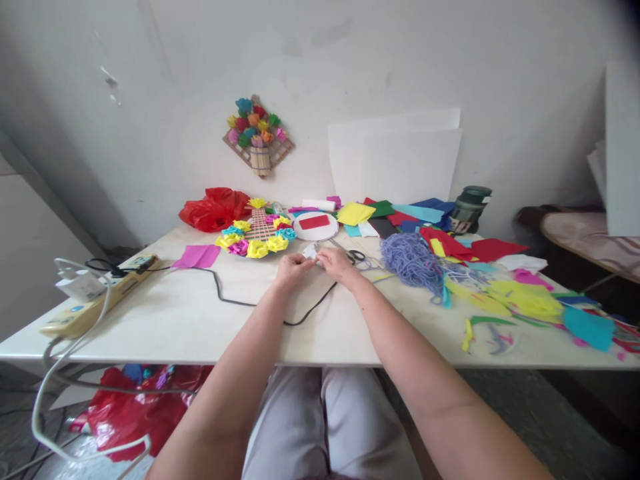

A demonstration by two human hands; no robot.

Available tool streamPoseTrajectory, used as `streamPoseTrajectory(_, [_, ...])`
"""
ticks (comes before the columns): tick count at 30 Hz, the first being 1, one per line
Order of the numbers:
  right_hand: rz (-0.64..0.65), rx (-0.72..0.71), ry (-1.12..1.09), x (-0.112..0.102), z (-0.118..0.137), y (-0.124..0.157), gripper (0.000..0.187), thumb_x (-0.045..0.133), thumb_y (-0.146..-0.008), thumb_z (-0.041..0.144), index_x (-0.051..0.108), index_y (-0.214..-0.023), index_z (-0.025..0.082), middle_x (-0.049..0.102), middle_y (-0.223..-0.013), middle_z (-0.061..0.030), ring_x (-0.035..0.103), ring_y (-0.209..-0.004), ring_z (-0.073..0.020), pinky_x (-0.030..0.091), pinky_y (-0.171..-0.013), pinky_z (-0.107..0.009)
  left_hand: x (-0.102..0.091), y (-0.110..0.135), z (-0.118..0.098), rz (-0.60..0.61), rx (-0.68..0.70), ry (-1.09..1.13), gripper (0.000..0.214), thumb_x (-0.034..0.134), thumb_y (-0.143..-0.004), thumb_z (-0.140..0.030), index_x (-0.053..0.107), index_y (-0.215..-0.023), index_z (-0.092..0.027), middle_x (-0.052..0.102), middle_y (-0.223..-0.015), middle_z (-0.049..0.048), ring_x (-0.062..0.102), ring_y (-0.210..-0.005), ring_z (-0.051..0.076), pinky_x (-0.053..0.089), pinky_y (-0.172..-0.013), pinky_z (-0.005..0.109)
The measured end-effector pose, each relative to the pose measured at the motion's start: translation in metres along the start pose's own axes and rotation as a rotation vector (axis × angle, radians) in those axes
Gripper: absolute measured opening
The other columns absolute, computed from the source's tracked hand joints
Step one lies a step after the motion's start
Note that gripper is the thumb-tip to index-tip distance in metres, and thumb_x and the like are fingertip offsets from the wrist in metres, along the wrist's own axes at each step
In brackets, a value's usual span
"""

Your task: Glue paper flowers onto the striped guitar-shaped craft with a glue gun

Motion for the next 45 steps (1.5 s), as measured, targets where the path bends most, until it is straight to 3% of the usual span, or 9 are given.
streamPoseTrajectory(9, [-0.090, 0.218, -0.216, 0.009, -0.011, -0.002, 0.018, 0.046, -0.077, 0.019, 0.058, -0.065, 0.017, 0.056, -0.057, 0.0007, 0.048, -0.052, -0.0109, 0.039, -0.052, -0.022, 0.001, -0.001, 0.000, -0.018, 0.040, 0.077, 0.037, 0.067, -0.061, -0.046, 0.055, -0.050, -0.013, 0.048, -0.047, -0.0031, 0.038, -0.049, 0.007, 0.029, -0.049, 0.021])
streamPoseTrajectory(13, [-0.149, 0.360, -0.435, 0.005, -0.015, -0.002, 0.015, 0.045, -0.078, 0.024, 0.058, -0.075, 0.017, 0.059, -0.065, 0.0001, 0.045, -0.045, -0.0084, 0.039, -0.043, -0.021, -0.001, -0.005, 0.004, -0.038, 0.104, 0.186, 0.026, 0.067, -0.063, -0.038, 0.063, -0.069, -0.013, 0.058, -0.060, -0.0007, 0.048, -0.056, 0.009, 0.036, -0.056, 0.021])
streamPoseTrajectory(22, [-0.278, 0.330, -0.476, -0.006, -0.014, 0.001, 0.029, 0.044, -0.077, 0.039, 0.045, -0.056, 0.019, 0.045, -0.050, 0.0045, 0.041, -0.044, -0.0082, 0.035, -0.044, -0.021, -0.007, -0.008, 0.005, -0.018, 0.061, 0.128, 0.021, 0.046, -0.064, -0.026, 0.063, -0.067, -0.014, 0.064, -0.073, 0.0034, 0.052, -0.062, 0.013, 0.035, -0.047, 0.021])
streamPoseTrajectory(26, [-0.356, 0.342, -0.459, -0.014, -0.019, -0.001, 0.033, 0.044, -0.077, 0.041, 0.040, -0.051, 0.020, 0.042, -0.046, 0.0047, 0.039, -0.045, -0.0082, 0.033, -0.044, -0.020, -0.006, -0.010, -0.001, -0.026, 0.042, 0.009, 0.026, 0.047, -0.069, -0.034, 0.064, -0.068, -0.014, 0.063, -0.070, 0.0037, 0.053, -0.065, 0.015, 0.038, -0.050, 0.022])
streamPoseTrajectory(30, [-0.424, 0.424, -0.651, -0.025, -0.020, 0.000, 0.035, 0.049, -0.075, 0.041, 0.038, -0.049, 0.021, 0.036, -0.040, 0.0064, 0.032, -0.037, -0.0069, 0.027, -0.037, -0.021, 0.000, -0.014, -0.011, -0.032, 0.097, -0.328, 0.034, 0.049, -0.074, -0.045, 0.066, -0.069, -0.016, 0.064, -0.068, 0.0040, 0.055, -0.068, 0.017, 0.042, -0.060, 0.026])
streamPoseTrajectory(32, [-0.393, 0.436, -0.791, -0.033, -0.019, 0.003, 0.036, 0.053, -0.072, 0.041, 0.037, -0.047, 0.021, 0.034, -0.037, 0.0073, 0.028, -0.033, -0.0061, 0.025, -0.035, -0.021, 0.006, -0.015, -0.017, -0.011, 0.149, -0.526, 0.031, 0.052, -0.074, -0.045, 0.068, -0.074, -0.018, 0.065, -0.073, 0.0045, 0.056, -0.074, 0.019, 0.043, -0.066, 0.028])
streamPoseTrajectory(36, [0.042, 0.232, -1.112, -0.048, -0.015, 0.012, 0.037, 0.058, -0.068, 0.048, 0.048, -0.049, 0.018, 0.050, -0.045, 0.0019, 0.039, -0.035, -0.0077, 0.031, -0.038, -0.023, 0.025, -0.015, -0.023, 0.088, 0.348, -0.772, 0.027, 0.056, -0.074, -0.038, 0.069, -0.090, -0.021, 0.068, -0.088, 0.0054, 0.052, -0.098, 0.024, 0.043, -0.082, 0.032])
streamPoseTrajectory(38, [0.151, 0.163, -1.230, -0.052, -0.015, 0.015, 0.038, 0.060, -0.067, 0.050, 0.051, -0.050, 0.017, 0.053, -0.048, 0.0007, 0.043, -0.038, -0.0083, 0.032, -0.039, -0.023, 0.035, -0.015, -0.023, 0.167, 0.434, -0.830, 0.032, 0.056, -0.075, -0.040, 0.068, -0.096, -0.019, 0.068, -0.094, 0.0065, 0.052, -0.101, 0.025, 0.041, -0.088, 0.034])
streamPoseTrajectory(45, [-0.123, 0.297, -1.297, -0.044, -0.033, 0.009, 0.036, 0.065, -0.068, 0.040, 0.047, -0.048, 0.016, 0.048, -0.046, 0.0042, 0.040, -0.035, -0.0058, 0.027, -0.038, -0.021, 0.048, -0.017, -0.014, 0.315, 0.499, -0.920, 0.033, 0.054, -0.080, -0.039, 0.065, -0.098, -0.015, 0.066, -0.094, 0.0102, 0.057, -0.093, 0.023, 0.041, -0.088, 0.036])
Point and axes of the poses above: each hand's wrist, its own y-axis away from the middle knuckle, its own x-axis out of the palm, z = x × y, the point moved 1 cm from there along -y, towards the middle knuckle
